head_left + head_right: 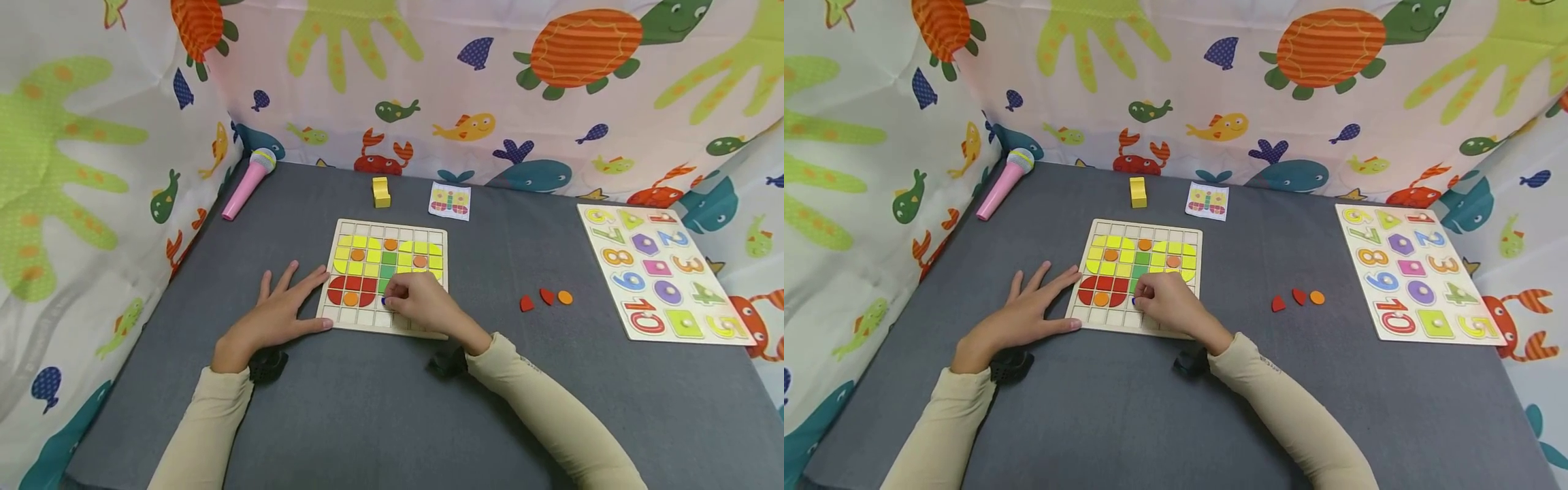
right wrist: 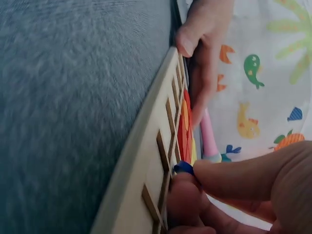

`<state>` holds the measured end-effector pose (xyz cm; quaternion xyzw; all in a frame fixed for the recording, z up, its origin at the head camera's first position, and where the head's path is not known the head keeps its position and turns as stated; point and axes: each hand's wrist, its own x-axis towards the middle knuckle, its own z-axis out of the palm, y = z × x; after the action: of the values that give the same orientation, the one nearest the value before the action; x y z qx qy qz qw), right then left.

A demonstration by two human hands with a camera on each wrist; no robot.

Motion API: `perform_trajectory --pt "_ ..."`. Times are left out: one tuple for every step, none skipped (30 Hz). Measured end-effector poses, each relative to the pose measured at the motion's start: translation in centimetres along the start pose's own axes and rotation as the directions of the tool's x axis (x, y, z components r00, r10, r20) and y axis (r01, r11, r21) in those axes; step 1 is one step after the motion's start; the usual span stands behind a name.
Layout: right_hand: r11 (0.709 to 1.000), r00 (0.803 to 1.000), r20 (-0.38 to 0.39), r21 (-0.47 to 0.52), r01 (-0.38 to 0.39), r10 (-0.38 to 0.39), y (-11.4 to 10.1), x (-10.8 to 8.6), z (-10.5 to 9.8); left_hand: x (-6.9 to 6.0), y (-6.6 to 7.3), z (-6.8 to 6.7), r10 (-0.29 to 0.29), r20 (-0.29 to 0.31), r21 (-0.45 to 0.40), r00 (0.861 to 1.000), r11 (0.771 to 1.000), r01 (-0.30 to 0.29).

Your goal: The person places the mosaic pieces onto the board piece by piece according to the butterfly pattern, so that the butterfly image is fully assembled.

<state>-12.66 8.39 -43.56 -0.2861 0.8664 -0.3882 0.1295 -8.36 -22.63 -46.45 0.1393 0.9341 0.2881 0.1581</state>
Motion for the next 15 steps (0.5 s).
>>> perform_trajectory --pt "1.0 1.0 -0.012 -0.01 -0.001 0.001 -0.1 0.0 0.2 0.0 0.0 0.0 0.0 0.001 -0.001 1.0 1.0 0.0" --pt "1.0 1.0 -0.026 -0.023 -0.004 0.003 -0.2 0.1 0.4 0.0 0.1 0.0 0.0 0.002 -0.001 1.0 1.0 0.0" --pt "0.999 0.999 -0.039 -0.036 -0.007 0.005 -0.2 0.1 0.5 0.1 0.1 0.0 -0.001 0.004 -0.003 1.0 1.0 0.001" --pt "0.999 0.999 -0.051 -0.048 -0.014 0.011 -0.3 0.1 0.7 0.1 0.1 0.0 -0.002 0.005 -0.003 1.0 1.0 0.002" --pt "0.998 0.998 -0.063 -0.057 -0.022 0.018 -0.3 0.1 0.8 0.1 0.2 0.0 -0.003 0.006 -0.006 1.0 1.0 0.003" --pt "0.997 0.997 -0.071 -0.069 -0.027 0.023 -0.3 0.1 0.9 0.1 0.2 0.0 -0.004 0.007 -0.006 1.0 1.0 0.004" --pt "0.996 0.997 -0.074 -0.079 -0.032 0.026 -0.3 0.1 0.9 0.1 0.2 -0.1 -0.005 0.007 -0.008 1.0 1.0 0.005" --pt "0.995 0.997 -0.074 -0.092 -0.033 0.026 -0.4 0.1 1.0 0.1 0.2 -0.1 -0.005 0.007 -0.006 1.0 1.0 0.005" --pt "0.994 0.997 -0.072 -0.104 -0.031 0.023 -0.3 0.1 1.1 0.1 0.2 -0.1 -0.007 0.007 -0.004 1.0 1.0 0.007" --pt "0.993 0.997 -0.071 -0.112 -0.029 0.021 -0.4 0.1 1.1 0.1 0.2 -0.1 -0.006 0.007 -0.002 1.0 1.0 0.006" --pt "0.992 0.997 -0.071 -0.12 -0.024 0.016 -0.4 0.1 1.2 0.1 0.2 -0.1 -0.006 0.006 -0.001 1.0 1.0 0.006" --pt "0.991 0.998 -0.07 -0.131 -0.019 0.01 -0.3 0.1 1.2 0.1 0.2 -0.1 -0.006 0.006 0.001 1.0 1.0 0.006" --pt "0.99 0.998 -0.07 -0.137 -0.013 0.003 -0.3 0.2 1.2 0.1 0.1 -0.1 -0.006 0.005 0.004 1.0 1.0 0.006" --pt "0.989 0.997 -0.075 -0.145 -0.009 -0.002 -0.3 0.2 1.3 0.1 0.1 -0.1 -0.006 0.006 0.007 1.0 1.0 0.006" --pt "0.989 0.997 -0.082 -0.146 -0.003 -0.009 -0.3 0.2 1.3 0.1 0.1 -0.1 -0.005 0.006 0.007 1.0 1.0 0.005"
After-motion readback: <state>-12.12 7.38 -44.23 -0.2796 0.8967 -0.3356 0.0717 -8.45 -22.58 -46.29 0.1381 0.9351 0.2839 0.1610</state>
